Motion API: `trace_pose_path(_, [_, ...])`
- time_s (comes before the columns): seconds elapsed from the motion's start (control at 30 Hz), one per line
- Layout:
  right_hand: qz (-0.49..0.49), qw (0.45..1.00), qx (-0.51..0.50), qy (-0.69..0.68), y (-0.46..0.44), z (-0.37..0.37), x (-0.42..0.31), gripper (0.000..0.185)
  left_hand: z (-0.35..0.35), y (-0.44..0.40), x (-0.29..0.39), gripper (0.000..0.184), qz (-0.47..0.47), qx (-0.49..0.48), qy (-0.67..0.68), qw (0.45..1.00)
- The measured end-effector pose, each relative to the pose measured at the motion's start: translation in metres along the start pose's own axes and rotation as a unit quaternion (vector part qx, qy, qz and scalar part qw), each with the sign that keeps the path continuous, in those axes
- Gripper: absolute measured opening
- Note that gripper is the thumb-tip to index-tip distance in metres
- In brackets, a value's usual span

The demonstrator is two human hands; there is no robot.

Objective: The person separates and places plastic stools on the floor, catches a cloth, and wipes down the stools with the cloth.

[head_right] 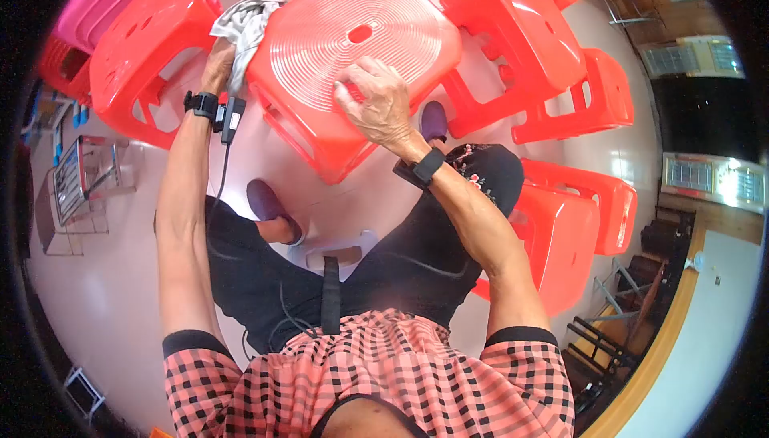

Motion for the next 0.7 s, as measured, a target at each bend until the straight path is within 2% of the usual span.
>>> trace_pose_path(0.03, [-0.005,1.000,0.001,-0.006,0.001,-0.001,0.001,0.007,0.006,0.000,0.002,0.035,-0.003,-0.005,-0.012,1.000])
trace_pose_path(0.1, [-0.014,1.000,0.003,-0.019,-0.001,-0.002,0.008,0.009,0.001,-0.001,0.004,0.037,0.019,0.012,-0.118,0.993])
trace_pose_path(0.13, [-0.019,0.999,-0.023,-0.013,-0.001,-0.003,0.011,0.011,0.000,-0.004,0.000,0.039,-0.030,0.005,-0.101,0.994])
trace_pose_path(0.2, [-0.031,0.999,-0.036,-0.019,-0.005,-0.004,0.021,0.012,-0.002,0.003,-0.014,0.040,-0.054,0.008,-0.042,0.998])
trace_pose_path(0.27, [-0.019,0.996,-0.081,-0.032,-0.010,-0.002,0.030,0.015,-0.009,0.015,-0.019,0.043,0.041,0.021,-0.082,0.996])
trace_pose_path(0.3, [-0.040,0.995,-0.086,-0.037,-0.014,-0.002,0.033,0.015,-0.014,0.023,-0.029,0.045,0.097,0.028,-0.050,0.994])
trace_pose_path(0.37, [-0.079,0.991,-0.098,-0.043,-0.019,-0.001,0.046,0.016,-0.014,0.050,-0.010,0.049,0.169,0.020,-0.071,0.983])
trace_pose_path(0.4, [-0.092,0.985,-0.142,-0.042,-0.021,0.002,0.060,0.025,-0.009,0.066,-0.009,0.048,0.118,0.036,-0.006,0.992])
trace_pose_path(0.43, [-0.110,0.984,-0.138,0.017,-0.023,0.001,0.067,0.029,-0.004,0.082,-0.015,0.046,0.067,0.053,0.060,0.995])
trace_pose_path(0.5, [-0.143,0.972,-0.131,0.130,-0.028,-0.007,0.081,0.035,0.016,0.114,-0.042,0.043,0.047,0.028,0.117,0.992])
trace_pose_path(0.53, [-0.107,0.965,-0.184,0.152,-0.026,-0.005,0.103,0.043,0.026,0.130,-0.050,0.043,0.040,0.023,0.136,0.990])
trace_pose_path(0.63, [-0.043,0.954,-0.210,0.208,-0.017,-0.007,0.139,0.046,0.076,0.162,-0.010,0.046,0.030,0.000,0.045,0.999])
trace_pose_path(0.7, [-0.008,0.954,-0.192,0.230,-0.006,-0.009,0.144,0.048,0.103,0.177,0.006,0.048,-0.046,0.033,0.040,0.998])
Point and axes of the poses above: each hand's wrist, its own y-axis away from the middle knuckle, its own z-axis out of the palm, x = y × z, the point moved 7 cm from there along -y, towards the middle knuckle, and after that the axes turned 6 degrees about x, right-handed, at the moved point
